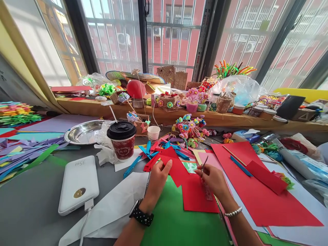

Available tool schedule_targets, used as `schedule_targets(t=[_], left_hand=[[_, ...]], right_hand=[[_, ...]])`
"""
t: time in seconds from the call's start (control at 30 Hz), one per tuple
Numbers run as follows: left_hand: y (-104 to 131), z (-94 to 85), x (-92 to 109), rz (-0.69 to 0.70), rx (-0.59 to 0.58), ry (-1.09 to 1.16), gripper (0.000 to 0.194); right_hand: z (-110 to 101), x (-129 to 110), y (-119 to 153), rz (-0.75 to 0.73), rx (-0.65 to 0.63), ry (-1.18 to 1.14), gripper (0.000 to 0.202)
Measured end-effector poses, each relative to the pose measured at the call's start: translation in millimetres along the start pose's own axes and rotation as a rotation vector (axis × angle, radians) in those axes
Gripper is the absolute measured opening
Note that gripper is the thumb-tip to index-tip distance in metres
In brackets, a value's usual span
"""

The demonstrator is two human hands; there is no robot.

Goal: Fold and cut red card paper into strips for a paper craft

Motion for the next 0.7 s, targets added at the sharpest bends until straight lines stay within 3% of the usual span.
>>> schedule_targets(t=[0.1,0.3,0.5,0.7], left_hand=[[-2,0.7,-3,-0.030,-0.014,-0.017,0.034],[-4,1.3,-7,-0.035,-0.018,-0.071,0.031],[-4,2.5,-3,0.007,-0.193,0.112,0.029],[0,3.2,7,-0.032,-0.194,0.070,0.027]], right_hand=[[7,4,-1,0.051,-0.089,0.065,0.020],[4,4,-1,0.059,-0.036,0.260,0.021],[9,8,-1,0.125,-0.123,0.099,0.015],[8,7,0,0.017,-0.060,0.042,0.013]])
Point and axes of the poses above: each hand's wrist, its own y-axis away from the middle knuckle, its own z-axis out of the palm, x = y × z, the point moved 2 cm from there along -y, towards the middle knuckle, and after that the axes turned 2 degrees about -x, right-handed, at the moved point
